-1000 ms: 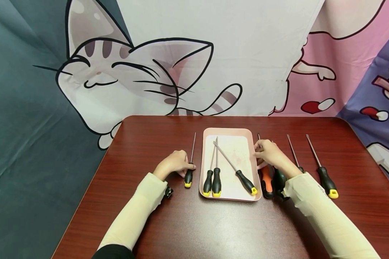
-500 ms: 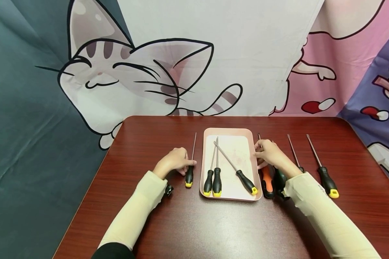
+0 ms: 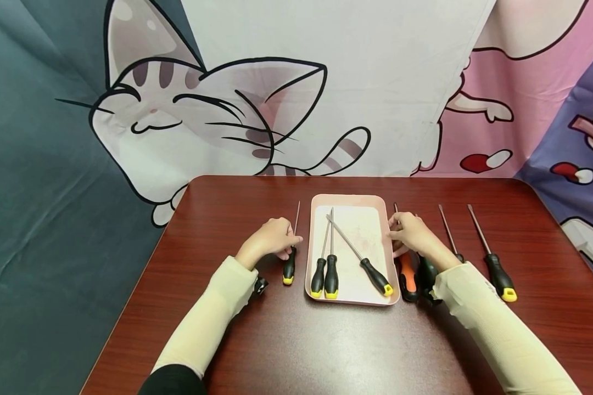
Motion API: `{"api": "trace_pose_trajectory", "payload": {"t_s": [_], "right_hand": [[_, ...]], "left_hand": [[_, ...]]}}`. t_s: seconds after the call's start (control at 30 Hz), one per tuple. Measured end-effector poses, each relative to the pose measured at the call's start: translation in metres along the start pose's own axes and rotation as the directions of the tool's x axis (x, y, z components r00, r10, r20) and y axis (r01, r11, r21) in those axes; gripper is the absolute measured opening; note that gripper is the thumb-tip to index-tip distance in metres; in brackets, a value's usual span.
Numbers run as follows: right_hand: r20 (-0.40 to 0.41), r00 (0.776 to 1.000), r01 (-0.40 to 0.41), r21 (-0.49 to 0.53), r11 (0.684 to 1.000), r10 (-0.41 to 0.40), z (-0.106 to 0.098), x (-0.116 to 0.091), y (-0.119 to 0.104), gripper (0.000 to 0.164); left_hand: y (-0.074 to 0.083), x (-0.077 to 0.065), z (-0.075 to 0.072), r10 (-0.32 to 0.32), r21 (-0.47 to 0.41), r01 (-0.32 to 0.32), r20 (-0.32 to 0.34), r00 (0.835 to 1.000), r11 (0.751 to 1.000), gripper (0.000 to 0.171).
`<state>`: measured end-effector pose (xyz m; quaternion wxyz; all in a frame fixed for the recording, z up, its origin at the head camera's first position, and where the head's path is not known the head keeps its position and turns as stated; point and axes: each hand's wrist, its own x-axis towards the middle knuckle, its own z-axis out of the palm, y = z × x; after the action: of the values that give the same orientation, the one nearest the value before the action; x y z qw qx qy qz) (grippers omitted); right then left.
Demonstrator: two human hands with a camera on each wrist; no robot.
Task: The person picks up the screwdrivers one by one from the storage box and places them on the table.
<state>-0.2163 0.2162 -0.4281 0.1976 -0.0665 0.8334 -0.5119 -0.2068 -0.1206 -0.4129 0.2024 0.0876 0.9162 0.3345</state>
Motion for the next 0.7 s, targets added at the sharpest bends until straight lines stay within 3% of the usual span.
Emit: {"api": "trace_pose_trajectory", "payload": {"t_s": [0.2,0.5,0.7], "right_hand": [[-0.007,1.000,0.003,-0.015,1.000,-0.003,0.000,0.000,0.000,0.019],[-0.011,1.000,-0.001,-0.018,1.000,0.000,0.000,0.000,0.001,0.019],[-0.018,1.000,0.006,-0.023,1.000,-0.006,0.000,0.000,0.001,0.019]], "left_hand": [[0.010,0.000,-0.001,0.035,0.004,-0.035,-0.004,0.999,0.999,0.032],[0.031,-0.001,0.001,0.100,-0.095,-0.098,0.015,0.995,0.991,0.026],[0.047,0.000,0.006,0.154,-0.067,-0.152,0.033,0.987,0.986,0.022]]}}
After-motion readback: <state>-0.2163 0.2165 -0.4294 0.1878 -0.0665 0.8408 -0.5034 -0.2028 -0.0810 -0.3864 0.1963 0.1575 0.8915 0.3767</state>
